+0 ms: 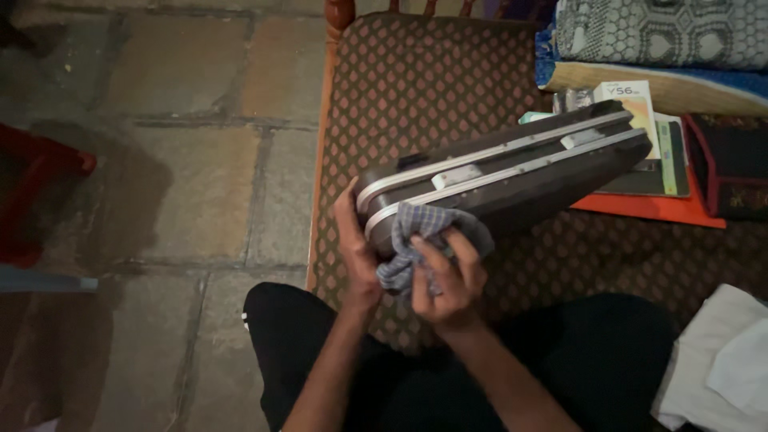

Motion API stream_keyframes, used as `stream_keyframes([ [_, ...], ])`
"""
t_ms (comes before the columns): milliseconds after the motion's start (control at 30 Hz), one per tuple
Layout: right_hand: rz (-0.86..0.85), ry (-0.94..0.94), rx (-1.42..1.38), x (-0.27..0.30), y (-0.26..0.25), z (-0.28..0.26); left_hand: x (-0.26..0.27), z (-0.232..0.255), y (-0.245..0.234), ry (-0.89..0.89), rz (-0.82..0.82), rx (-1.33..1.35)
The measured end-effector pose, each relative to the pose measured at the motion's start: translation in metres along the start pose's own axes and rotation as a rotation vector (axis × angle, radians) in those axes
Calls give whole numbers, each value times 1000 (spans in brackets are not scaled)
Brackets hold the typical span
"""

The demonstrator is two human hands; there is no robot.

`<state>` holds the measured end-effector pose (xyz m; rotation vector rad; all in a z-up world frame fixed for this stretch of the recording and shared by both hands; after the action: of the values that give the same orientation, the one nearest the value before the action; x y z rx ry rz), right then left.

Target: The person wipes the interior and exterior surfaces of a briefcase using a cloth.

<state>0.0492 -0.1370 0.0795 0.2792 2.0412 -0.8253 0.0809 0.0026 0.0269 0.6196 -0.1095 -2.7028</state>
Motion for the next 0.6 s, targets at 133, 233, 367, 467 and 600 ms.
stream_keyframes([
  [133,-128,-211,-71,-19,-4,-10,1,9,-1,20,-68,-88],
  [233,-152,-138,-113,-19,-8,-11,1,2,2,62,-26,-95],
  [367,-324,-343,2,5,-8,6,0,-11,-2,8,19,-130],
  [467,-266,-536,309,21,-17,41,5,-20,-8,76,36,-64],
  [600,65,232,-50,-11,-75,76,10,-27,-10,226,1,-146],
])
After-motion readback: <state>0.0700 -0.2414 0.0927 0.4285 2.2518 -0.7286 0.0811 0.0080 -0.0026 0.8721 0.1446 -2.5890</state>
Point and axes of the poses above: each hand's wrist, its own x-axis away from the middle knuckle, its own y-axis out of the palm, z = x × y, the point moved 2 cm from there along -x, towards the middle knuckle, and after that the axes turned 2 degrees about y, right-handed, at the moved point
